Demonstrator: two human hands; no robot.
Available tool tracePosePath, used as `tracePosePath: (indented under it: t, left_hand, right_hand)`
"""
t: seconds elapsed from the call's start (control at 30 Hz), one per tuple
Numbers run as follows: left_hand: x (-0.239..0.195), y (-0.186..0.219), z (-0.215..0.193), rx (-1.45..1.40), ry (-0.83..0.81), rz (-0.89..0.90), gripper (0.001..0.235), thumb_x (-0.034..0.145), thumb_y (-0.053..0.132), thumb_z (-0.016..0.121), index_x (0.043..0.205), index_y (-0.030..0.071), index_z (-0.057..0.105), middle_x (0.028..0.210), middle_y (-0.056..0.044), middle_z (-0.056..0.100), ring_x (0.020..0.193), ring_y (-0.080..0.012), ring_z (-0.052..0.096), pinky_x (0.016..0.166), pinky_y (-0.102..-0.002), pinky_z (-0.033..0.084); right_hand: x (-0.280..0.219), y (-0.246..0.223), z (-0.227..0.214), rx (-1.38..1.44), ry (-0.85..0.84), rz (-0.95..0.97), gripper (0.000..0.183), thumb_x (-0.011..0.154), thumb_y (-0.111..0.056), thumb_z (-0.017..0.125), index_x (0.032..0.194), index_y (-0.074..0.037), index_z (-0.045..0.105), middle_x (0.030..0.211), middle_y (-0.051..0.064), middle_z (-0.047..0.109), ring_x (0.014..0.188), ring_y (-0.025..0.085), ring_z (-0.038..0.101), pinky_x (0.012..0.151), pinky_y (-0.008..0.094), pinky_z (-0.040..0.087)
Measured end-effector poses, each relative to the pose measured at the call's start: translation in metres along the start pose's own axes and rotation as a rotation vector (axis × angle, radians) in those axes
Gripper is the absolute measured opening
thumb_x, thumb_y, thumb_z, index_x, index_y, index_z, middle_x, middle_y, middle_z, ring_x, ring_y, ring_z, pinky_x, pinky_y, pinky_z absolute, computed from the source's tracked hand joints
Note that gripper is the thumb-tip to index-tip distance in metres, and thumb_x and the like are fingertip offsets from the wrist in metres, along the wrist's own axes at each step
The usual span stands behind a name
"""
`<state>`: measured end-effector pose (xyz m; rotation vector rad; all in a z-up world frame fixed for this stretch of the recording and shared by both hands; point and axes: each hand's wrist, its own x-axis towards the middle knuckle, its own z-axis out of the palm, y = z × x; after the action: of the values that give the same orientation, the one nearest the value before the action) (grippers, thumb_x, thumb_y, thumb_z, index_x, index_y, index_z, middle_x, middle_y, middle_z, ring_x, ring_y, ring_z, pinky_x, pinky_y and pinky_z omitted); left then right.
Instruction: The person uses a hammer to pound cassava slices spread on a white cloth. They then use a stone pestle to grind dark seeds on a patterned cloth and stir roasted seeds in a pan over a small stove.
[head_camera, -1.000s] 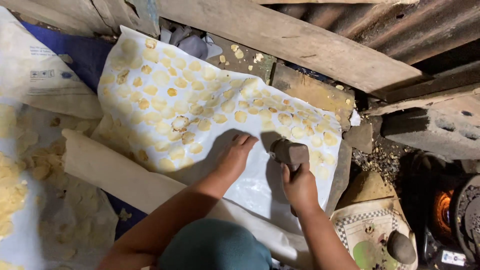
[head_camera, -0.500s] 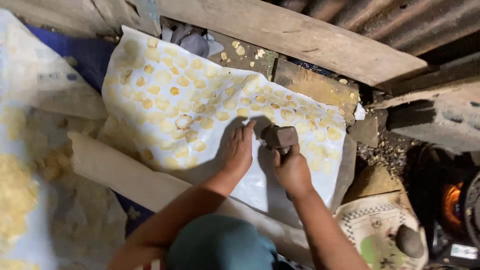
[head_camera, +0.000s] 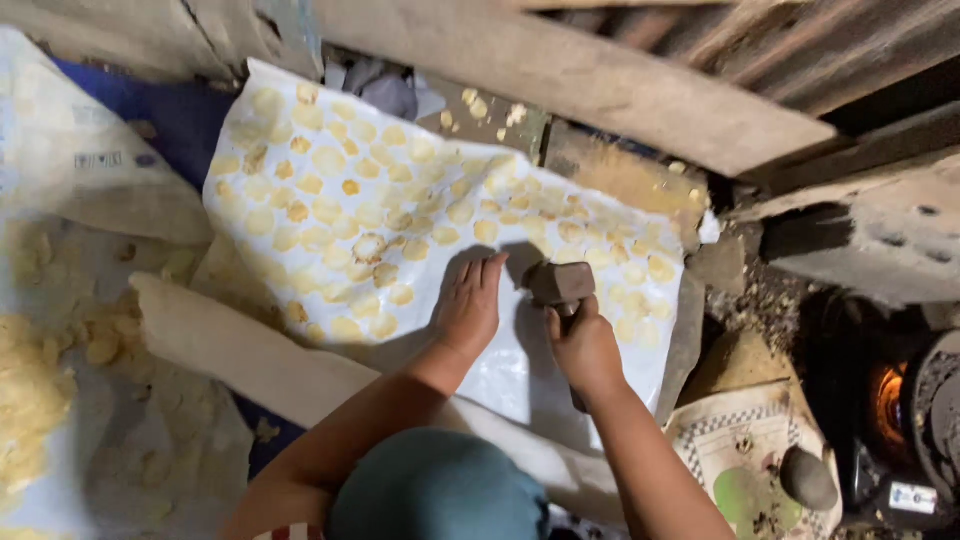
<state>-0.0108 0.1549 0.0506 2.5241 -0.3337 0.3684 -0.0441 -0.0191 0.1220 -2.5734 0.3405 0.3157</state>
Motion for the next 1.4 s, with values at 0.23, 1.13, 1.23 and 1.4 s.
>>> tracePosePath:
  t: [0.23, 1.13, 1.23, 1.4]
  left_hand:
    - [0.001, -0.006, 0.001, 0.036, 0.128, 0.119, 0.036, 0.099, 0.007, 0.051, 0.134, 0.008, 0.057, 0.1, -0.01, 0.065, 0.092, -0.0303, 0.065, 0.085, -0.039, 0.054]
    - [0.0, 0.007, -0.014, 0.028, -0.13, -0.015, 0.042, 0.086, 0.005, 0.061, 0.128, 0.002, 0.059, 0.122, -0.016, 0.065, 0.104, -0.0365, 0.06, 0.096, -0.044, 0.048]
    - [-0.001, -0.001, -0.008, -0.026, -0.189, -0.032, 0.041, 0.089, 0.007, 0.056, 0.129, 0.005, 0.059, 0.128, -0.013, 0.064, 0.11, -0.0347, 0.059, 0.099, -0.044, 0.046]
    - [0.003, 0.002, -0.011, 0.05, -0.219, -0.014, 0.051, 0.08, 0.007, 0.06, 0.131, 0.008, 0.06, 0.126, -0.011, 0.064, 0.109, -0.0334, 0.06, 0.097, -0.044, 0.048]
  right_hand:
    - [-0.006, -0.013, -0.013, -0.001, -0.002, 0.07, 0.046, 0.096, -0.041, 0.062, 0.116, -0.001, 0.052, 0.091, 0.035, 0.071, 0.094, 0.054, 0.071, 0.081, 0.064, 0.057]
    - [0.162, 0.249, -0.08, -0.295, 0.105, 0.081, 0.029, 0.097, -0.033, 0.059, 0.103, -0.009, 0.072, 0.09, 0.023, 0.073, 0.074, 0.047, 0.068, 0.068, 0.055, 0.055]
    - [0.186, 0.244, -0.082, -0.473, 0.151, -0.009, 0.028, 0.098, -0.033, 0.055, 0.097, -0.008, 0.069, 0.086, 0.019, 0.074, 0.069, 0.044, 0.068, 0.061, 0.051, 0.054]
    - [0.266, 0.254, -0.074, -0.836, 0.563, -0.481, 0.024, 0.101, -0.018, 0.058, 0.081, -0.008, 0.067, 0.084, 0.012, 0.067, 0.06, 0.03, 0.061, 0.047, 0.041, 0.047]
